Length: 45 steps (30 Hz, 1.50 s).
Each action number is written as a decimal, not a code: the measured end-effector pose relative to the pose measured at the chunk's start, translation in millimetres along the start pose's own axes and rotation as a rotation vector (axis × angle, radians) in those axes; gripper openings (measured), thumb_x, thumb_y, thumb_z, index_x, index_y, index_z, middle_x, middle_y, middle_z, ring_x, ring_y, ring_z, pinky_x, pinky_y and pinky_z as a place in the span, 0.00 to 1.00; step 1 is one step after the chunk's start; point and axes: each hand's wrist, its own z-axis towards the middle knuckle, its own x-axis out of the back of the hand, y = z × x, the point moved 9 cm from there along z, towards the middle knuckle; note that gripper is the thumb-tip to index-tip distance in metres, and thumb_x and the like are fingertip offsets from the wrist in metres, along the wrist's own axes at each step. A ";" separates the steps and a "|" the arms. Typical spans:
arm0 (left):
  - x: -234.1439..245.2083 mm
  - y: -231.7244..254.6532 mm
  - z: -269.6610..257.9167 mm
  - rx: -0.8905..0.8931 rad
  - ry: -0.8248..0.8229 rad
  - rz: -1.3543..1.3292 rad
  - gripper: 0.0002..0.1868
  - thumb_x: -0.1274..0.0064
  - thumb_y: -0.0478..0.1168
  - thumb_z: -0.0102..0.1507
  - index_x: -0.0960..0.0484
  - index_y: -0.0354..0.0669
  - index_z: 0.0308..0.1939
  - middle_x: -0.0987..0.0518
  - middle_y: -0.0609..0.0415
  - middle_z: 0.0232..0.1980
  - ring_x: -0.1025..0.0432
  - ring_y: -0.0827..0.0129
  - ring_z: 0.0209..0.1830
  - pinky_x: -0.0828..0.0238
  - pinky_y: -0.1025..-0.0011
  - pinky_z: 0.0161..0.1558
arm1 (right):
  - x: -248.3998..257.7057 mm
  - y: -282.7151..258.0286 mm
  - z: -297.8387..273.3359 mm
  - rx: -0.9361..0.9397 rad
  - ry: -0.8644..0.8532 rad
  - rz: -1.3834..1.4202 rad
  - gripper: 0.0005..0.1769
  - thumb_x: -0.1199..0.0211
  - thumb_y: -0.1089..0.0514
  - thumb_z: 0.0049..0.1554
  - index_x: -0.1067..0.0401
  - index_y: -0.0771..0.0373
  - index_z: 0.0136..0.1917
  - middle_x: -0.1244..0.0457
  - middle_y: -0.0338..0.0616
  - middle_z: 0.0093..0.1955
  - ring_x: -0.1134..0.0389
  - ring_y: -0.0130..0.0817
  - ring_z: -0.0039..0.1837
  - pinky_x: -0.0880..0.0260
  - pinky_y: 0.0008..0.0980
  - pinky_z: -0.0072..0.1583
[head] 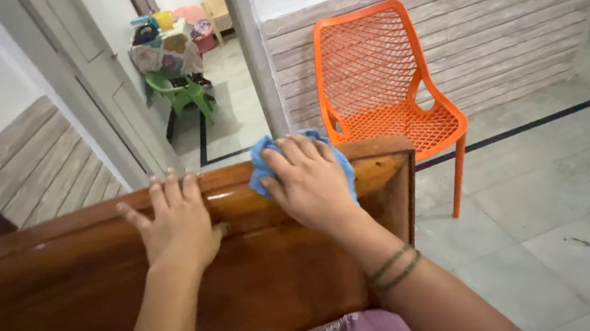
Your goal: The person wipes the wooden bed frame and headboard with a blue cloth, then moves to wipe a white door frame and door. The task involves cleaning multiple surfaces in a bedroom.
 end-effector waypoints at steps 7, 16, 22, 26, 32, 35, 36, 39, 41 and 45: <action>-2.2 -1.0 -0.5 -0.003 0.060 0.015 0.57 0.37 0.63 0.54 0.51 0.49 0.79 0.51 0.51 0.82 0.59 0.57 0.82 0.67 0.25 0.70 | 29.6 101.4 -49.4 -0.125 0.024 -0.109 0.26 0.37 0.45 0.57 0.29 0.61 0.63 0.36 0.53 0.66 0.39 0.53 0.70 0.44 0.54 0.68; 2.5 7.2 2.0 -0.014 0.094 0.017 0.61 0.33 0.62 0.50 0.49 0.41 0.76 0.52 0.46 0.81 0.59 0.51 0.81 0.72 0.23 0.68 | 38.2 89.9 -55.5 -0.264 0.203 -0.253 0.19 0.38 0.48 0.61 0.26 0.61 0.60 0.35 0.54 0.62 0.39 0.54 0.68 0.45 0.54 0.70; -1.8 5.3 -1.3 -0.022 0.204 -0.056 0.57 0.29 0.57 0.48 0.42 0.41 0.73 0.44 0.46 0.78 0.53 0.51 0.80 0.69 0.21 0.67 | 9.6 3.6 -12.5 -0.134 0.197 -0.219 0.18 0.38 0.49 0.60 0.25 0.61 0.58 0.36 0.53 0.60 0.38 0.52 0.67 0.46 0.55 0.70; -3.8 2.6 -3.2 -0.036 0.462 0.058 0.48 0.29 0.48 0.51 0.37 0.47 0.71 0.37 0.52 0.75 0.45 0.55 0.77 0.64 0.22 0.67 | -17.3 -58.6 8.2 -0.071 0.161 -0.148 0.19 0.38 0.49 0.58 0.26 0.59 0.59 0.36 0.53 0.64 0.39 0.52 0.70 0.45 0.57 0.70; -5.2 0.3 -3.2 -0.025 0.400 0.004 0.55 0.28 0.56 0.46 0.39 0.49 0.73 0.38 0.55 0.75 0.46 0.58 0.76 0.63 0.24 0.69 | -14.8 -23.7 -3.7 0.007 0.038 -0.038 0.25 0.36 0.47 0.57 0.28 0.58 0.64 0.37 0.52 0.69 0.40 0.52 0.73 0.43 0.55 0.70; 0.2 -1.5 -9.0 -0.017 0.328 -0.074 0.58 0.28 0.60 0.44 0.40 0.49 0.73 0.39 0.55 0.76 0.47 0.59 0.76 0.64 0.26 0.70 | 11.0 36.7 -29.4 -0.082 0.027 -0.139 0.27 0.34 0.42 0.57 0.27 0.58 0.64 0.36 0.52 0.68 0.41 0.52 0.73 0.46 0.56 0.70; 2.9 -1.3 -10.0 -0.018 0.335 -0.074 0.58 0.27 0.60 0.44 0.39 0.50 0.73 0.39 0.56 0.76 0.46 0.59 0.76 0.64 0.27 0.70 | 19.2 53.8 -39.9 -0.106 0.032 -0.158 0.28 0.35 0.42 0.59 0.28 0.60 0.65 0.37 0.53 0.69 0.42 0.53 0.74 0.46 0.56 0.71; 7.6 -1.5 -15.3 -0.043 0.383 -0.083 0.58 0.28 0.61 0.44 0.39 0.48 0.73 0.38 0.54 0.75 0.46 0.59 0.76 0.63 0.26 0.69 | 38.5 93.7 -61.3 -0.133 0.071 -0.219 0.29 0.35 0.43 0.61 0.29 0.62 0.68 0.38 0.56 0.71 0.42 0.55 0.76 0.46 0.55 0.73; 8.8 -2.9 -16.5 -0.048 0.398 -0.082 0.58 0.28 0.61 0.44 0.38 0.49 0.73 0.37 0.55 0.75 0.46 0.59 0.76 0.63 0.27 0.70 | 38.6 100.3 -68.3 -0.143 0.102 -0.238 0.27 0.35 0.45 0.62 0.29 0.63 0.68 0.38 0.57 0.71 0.42 0.56 0.75 0.45 0.54 0.74; 5.1 -1.4 -15.3 -0.073 0.371 -0.051 0.57 0.31 0.64 0.47 0.40 0.48 0.74 0.38 0.53 0.75 0.46 0.58 0.76 0.62 0.28 0.70 | 30.6 84.9 -63.1 -0.160 0.123 -0.293 0.22 0.36 0.52 0.60 0.28 0.62 0.65 0.37 0.57 0.68 0.40 0.57 0.73 0.43 0.52 0.72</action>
